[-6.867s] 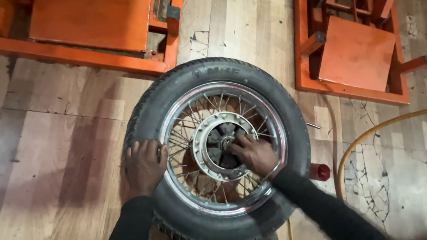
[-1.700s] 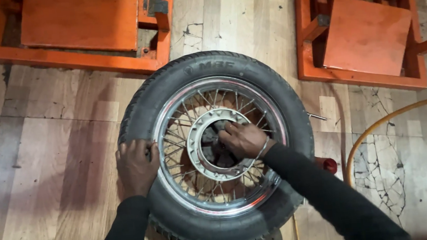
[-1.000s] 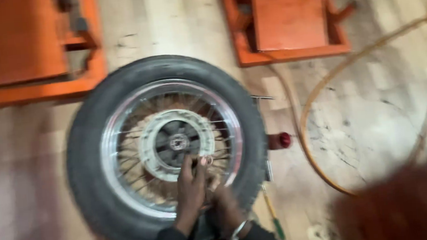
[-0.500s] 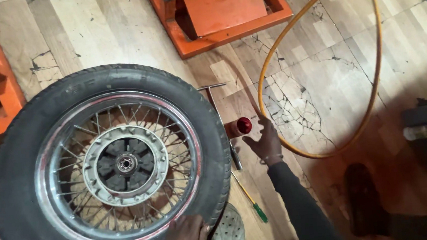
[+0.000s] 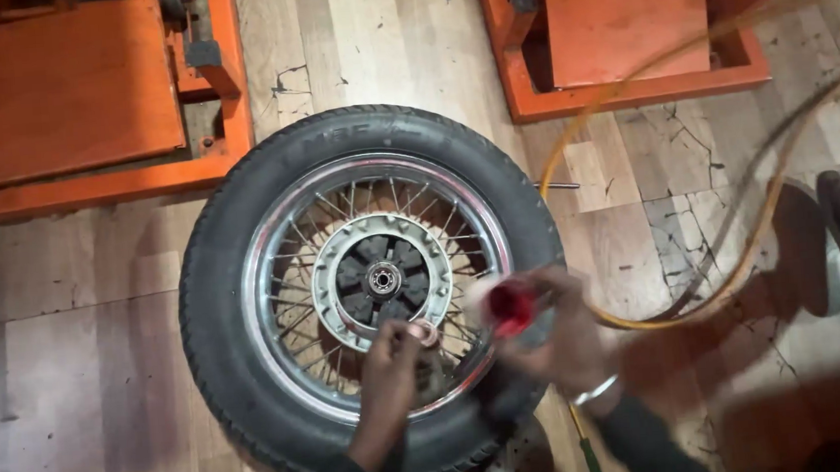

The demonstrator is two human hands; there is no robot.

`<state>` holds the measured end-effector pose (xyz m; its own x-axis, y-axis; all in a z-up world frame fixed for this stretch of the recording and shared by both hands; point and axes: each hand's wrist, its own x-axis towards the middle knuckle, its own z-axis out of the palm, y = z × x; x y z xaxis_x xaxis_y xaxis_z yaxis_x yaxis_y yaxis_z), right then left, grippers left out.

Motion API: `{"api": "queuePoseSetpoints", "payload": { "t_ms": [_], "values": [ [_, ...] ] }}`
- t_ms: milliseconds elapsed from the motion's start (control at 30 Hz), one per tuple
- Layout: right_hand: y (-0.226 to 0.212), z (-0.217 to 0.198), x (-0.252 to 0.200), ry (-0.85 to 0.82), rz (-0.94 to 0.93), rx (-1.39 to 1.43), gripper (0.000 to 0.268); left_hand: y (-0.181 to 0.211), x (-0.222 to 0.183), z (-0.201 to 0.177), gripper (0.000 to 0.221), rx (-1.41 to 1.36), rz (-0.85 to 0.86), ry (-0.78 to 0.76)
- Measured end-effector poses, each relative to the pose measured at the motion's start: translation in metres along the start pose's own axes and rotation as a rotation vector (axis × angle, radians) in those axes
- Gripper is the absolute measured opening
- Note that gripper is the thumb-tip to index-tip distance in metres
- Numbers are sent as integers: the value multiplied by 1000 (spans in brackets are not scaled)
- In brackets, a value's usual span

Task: The person kneels beside a motorcycle wheel lying on the workshop floor and packs grease into the wheel hub. They scoop grease from a cup with their fingers, press it into the hub and bearing area, use a small stick to work grease into recesses, and wipe components with a rag.

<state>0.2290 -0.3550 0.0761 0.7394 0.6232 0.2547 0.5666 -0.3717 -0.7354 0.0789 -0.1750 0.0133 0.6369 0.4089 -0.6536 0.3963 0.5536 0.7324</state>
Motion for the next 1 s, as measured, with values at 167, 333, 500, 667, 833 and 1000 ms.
{"api": "queuePoseSetpoints", "payload": {
  "t_ms": [167, 333, 500, 667, 833, 1000],
  "values": [
    [-74, 40, -3, -202, -251, 271, 80, -9, 10, -30, 20, -526, 69, -31],
    [-58, 66, 34, -359, 35, 372, 51, -36, 34, -71, 16, -708, 135, -90],
    [-13, 127, 85, -343, -221, -225, 27, -29, 20, -79, 20, -815, -67, -118],
    [16, 146, 94, -329, -499, -373, 26, -1, 4, -81, 14, -752, -178, -91],
    [12, 131, 89, -317, -266, -272, 19, -12, 14, -85, 15, -727, -239, 9],
    [19, 118, 73, -344, -220, -218, 26, -21, 20, -83, 21, -672, -112, 68]
  ]
}}
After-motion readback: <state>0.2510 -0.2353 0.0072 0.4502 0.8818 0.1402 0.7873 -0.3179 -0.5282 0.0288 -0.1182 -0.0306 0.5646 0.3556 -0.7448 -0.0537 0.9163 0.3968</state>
